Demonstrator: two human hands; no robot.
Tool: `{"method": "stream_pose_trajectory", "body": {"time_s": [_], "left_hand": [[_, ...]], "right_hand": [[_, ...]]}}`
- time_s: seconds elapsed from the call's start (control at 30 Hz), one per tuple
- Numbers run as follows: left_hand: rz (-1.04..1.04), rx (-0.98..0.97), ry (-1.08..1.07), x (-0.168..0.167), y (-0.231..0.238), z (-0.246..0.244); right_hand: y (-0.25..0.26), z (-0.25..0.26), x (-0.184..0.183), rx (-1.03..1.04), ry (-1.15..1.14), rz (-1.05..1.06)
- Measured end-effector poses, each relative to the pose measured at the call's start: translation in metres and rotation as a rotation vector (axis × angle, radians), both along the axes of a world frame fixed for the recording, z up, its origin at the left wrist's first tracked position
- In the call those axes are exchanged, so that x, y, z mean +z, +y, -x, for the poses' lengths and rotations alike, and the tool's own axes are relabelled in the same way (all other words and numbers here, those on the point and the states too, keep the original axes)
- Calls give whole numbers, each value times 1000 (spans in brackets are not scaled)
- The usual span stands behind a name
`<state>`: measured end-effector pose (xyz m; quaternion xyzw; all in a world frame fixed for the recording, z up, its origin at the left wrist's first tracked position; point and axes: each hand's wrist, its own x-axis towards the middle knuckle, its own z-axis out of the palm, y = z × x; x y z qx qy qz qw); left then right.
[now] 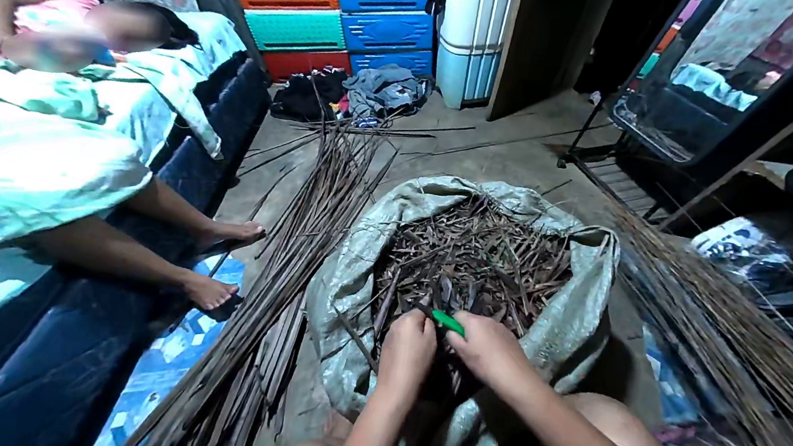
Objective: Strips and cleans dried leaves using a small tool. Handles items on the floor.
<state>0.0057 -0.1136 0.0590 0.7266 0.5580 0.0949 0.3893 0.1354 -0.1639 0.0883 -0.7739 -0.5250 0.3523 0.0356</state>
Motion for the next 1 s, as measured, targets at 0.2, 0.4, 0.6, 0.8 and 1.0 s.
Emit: {"method": "stream_pose_trajectory", "body": {"time_s": [0.2, 0.4, 0.6, 0.8, 1.0], "left_hand": [[-37, -18, 52, 0, -7, -7], [-17, -64, -2, 2, -14, -9], [33, -6, -80, 1, -3, -5], [142, 78, -231, 0, -1, -2], [436, 138, -566, 2, -7, 0]], "right_hand": [[12, 5, -10, -45, -181, 40], [38, -45, -31, -345, -212, -46], [14, -19, -12, -180, -3, -41], [5, -2, -12, -76, -87, -17], [33, -49, -29, -363, -137, -85]]}}
